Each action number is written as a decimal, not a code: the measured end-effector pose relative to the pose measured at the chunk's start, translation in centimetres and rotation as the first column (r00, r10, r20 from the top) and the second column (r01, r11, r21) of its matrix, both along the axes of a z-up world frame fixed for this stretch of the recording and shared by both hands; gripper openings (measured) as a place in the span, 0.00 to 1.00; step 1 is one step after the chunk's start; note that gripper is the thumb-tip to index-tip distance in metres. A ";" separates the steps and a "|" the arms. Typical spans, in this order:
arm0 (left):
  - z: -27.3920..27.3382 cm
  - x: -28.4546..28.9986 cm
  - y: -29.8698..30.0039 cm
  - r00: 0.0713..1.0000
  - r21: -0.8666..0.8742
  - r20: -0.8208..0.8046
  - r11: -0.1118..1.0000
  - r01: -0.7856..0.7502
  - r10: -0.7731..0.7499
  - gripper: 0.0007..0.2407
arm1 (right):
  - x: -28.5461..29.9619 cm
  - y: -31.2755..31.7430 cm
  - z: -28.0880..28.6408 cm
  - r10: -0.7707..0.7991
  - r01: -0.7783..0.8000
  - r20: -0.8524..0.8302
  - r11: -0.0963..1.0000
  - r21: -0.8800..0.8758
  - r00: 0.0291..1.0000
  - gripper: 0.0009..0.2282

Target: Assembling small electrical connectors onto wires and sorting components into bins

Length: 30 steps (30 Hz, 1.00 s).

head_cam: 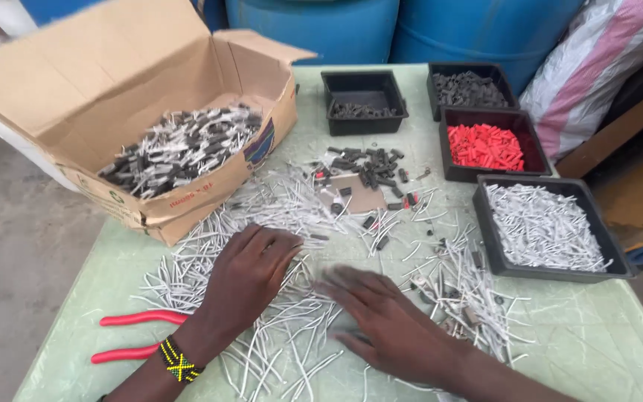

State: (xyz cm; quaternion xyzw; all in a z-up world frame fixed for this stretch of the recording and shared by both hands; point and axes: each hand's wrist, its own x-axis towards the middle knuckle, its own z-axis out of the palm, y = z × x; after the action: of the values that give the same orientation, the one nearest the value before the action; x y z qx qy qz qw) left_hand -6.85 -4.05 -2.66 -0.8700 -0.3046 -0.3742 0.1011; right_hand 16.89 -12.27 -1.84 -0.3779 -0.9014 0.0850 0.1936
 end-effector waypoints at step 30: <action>-0.8 2.3 -4.1 0.903 -0.226 0.426 0.959 0.171 -0.061 0.07 | 0.9 -0.1 -0.2 0.033 0.025 -0.339 0.986 0.163 0.940 0.20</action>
State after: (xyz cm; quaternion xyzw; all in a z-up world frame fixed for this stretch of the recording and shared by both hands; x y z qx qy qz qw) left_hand -4.53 -8.15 -3.45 -0.7931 -0.3125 -0.5128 -0.1023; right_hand 17.77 -12.38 -2.02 -0.3383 -0.8590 0.0745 0.3769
